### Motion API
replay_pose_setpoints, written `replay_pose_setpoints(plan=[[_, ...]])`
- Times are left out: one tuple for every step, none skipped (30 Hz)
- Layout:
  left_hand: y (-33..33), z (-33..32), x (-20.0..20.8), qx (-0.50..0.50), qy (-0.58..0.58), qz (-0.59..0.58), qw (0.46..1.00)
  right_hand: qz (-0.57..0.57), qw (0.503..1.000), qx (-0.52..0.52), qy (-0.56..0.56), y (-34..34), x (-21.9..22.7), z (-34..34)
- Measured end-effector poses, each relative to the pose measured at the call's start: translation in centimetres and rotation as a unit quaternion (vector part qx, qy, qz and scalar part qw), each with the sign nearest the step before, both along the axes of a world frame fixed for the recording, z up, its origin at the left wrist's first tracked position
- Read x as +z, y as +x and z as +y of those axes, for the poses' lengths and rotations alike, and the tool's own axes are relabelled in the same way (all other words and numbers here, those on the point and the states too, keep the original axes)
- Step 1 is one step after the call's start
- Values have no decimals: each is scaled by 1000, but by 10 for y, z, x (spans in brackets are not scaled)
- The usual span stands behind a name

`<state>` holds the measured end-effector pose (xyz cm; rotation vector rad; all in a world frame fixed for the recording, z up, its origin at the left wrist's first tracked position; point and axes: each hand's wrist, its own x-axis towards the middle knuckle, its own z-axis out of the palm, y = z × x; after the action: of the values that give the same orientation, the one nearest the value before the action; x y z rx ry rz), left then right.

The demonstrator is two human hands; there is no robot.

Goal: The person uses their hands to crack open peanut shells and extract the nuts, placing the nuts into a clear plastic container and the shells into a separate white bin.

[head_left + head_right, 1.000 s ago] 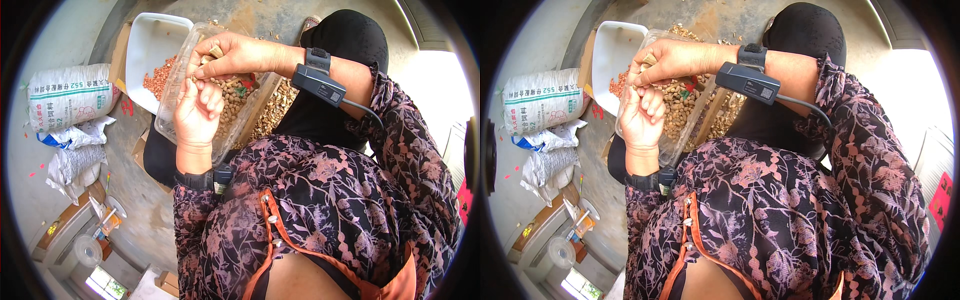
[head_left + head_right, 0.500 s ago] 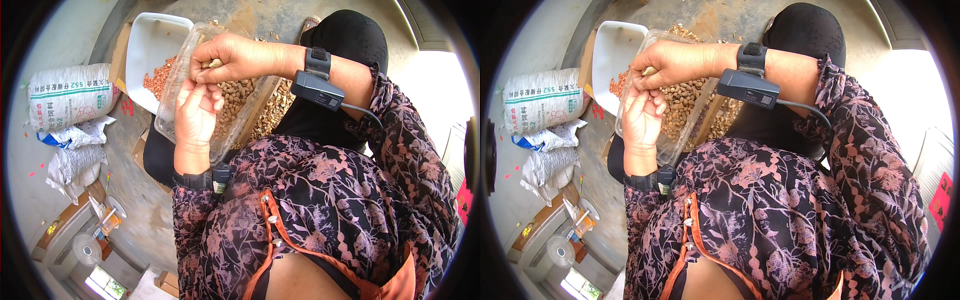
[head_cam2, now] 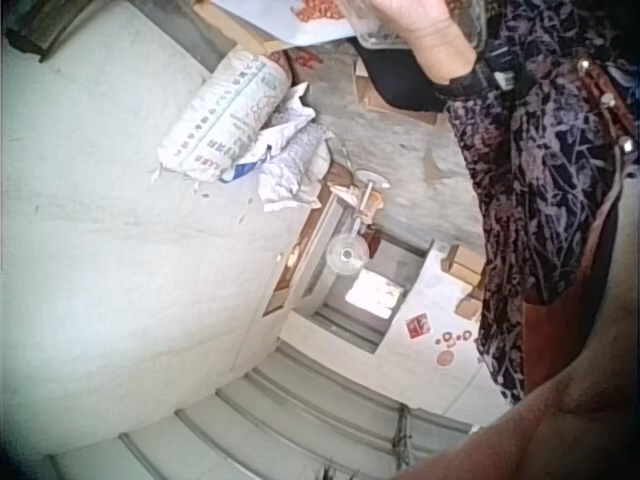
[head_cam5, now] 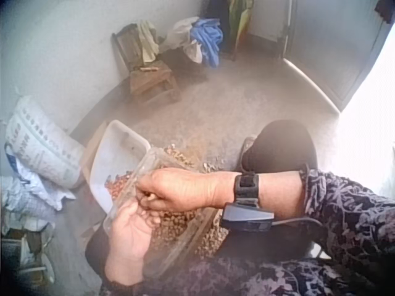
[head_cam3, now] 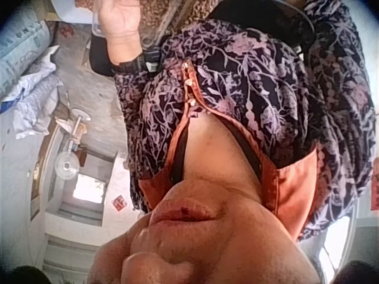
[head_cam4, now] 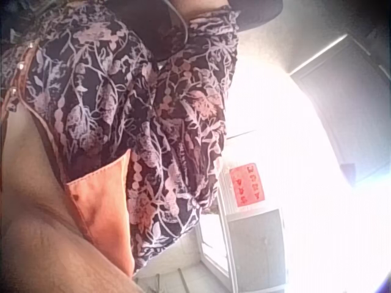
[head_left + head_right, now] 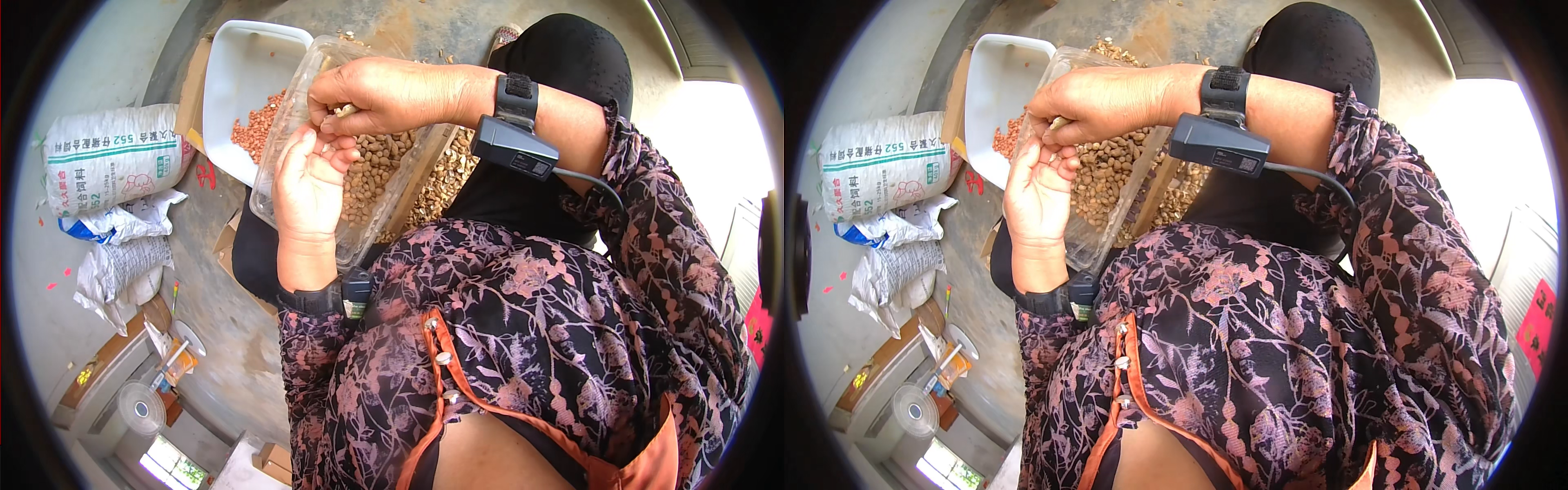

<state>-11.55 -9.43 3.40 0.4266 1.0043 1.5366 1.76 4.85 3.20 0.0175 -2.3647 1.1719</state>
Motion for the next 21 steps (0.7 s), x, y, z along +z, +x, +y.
replay_pose_setpoints(plan=[[0, 0, 1, 0, 0, 0, 1000, -10, 1000, -3, -15, 0, 0, 0], [1, 0, 2, 2, -1, 1, 1000, -11, 1000, -3, -15, 0, 0, -1], [2, 0, 3, 4, 0, 2, 1000, -2, 999, 5, -47, -1, -1, -1], [3, 0, 4, 4, -1, 3, 1000, 6, 997, 13, -79, -2, -3, -1], [4, 0, 4, 5, 0, 11, 1000, 6, 997, 13, -80, -2, -4, -1], [6, 0, 3, 6, 1, 18, 1000, 2, 996, 13, -88, -2, -6, 0], [7, 1, 2, 5, 1, 18, 1000, -1, 995, 13, -96, -1, -8, 1], [9, 2, 0, 7, 2, 16, 1000, -2, 995, 12, -96, 1, -11, 1], [10, 1, -3, 10, 2, 14, 1000, 5, 995, 17, -102, 2, -12, 0], [12, 0, -6, 10, 0, 13, 1000, 12, 994, 21, -109, 4, -14, -1], [13, -1, -9, 13, -1, 18, 1000, 11, 994, 21, -110, 6, -16, -1], [15, -2, -12, 15, -2, 23, 1000, 0, 993, 15, -113, 9, -17, -2], [16, -2, -14, 15, -4, 22, 1000, -11, 993, 10, -115, 10, -19, -3], [18, -3, -15, 13, -1, 22, 1000, -12, 993, 9, -116, 12, -20, -4], [19, -3, -16, 12, 2, 24, 1000, -13, 994, 4, -110, 11, -22, -3], [19, -3, -17, 12, 1, 23, 1000, -15, 995, -2, -103, 11, -23, -3], [18, -3, -18, 12, 0, 27, 1000, -15, 994, -2, -104, 11, -24, -4], [18, -2, -18, 12, -2, 30, 999, -12, 995, 0, -103, 12, -25, -5], [20, -2, -19, 11, -1, 29, 1000, -9, 995, 2, -103, 12, -25, -6], [21, -2, -19, 13, -3, 26, 1000, -9, 995, 2, -102, 14, -25, -6], [21, -3, -18, 17, -5, 25, 1000, -12, 995, 2, -103, 14, -25, -6]])
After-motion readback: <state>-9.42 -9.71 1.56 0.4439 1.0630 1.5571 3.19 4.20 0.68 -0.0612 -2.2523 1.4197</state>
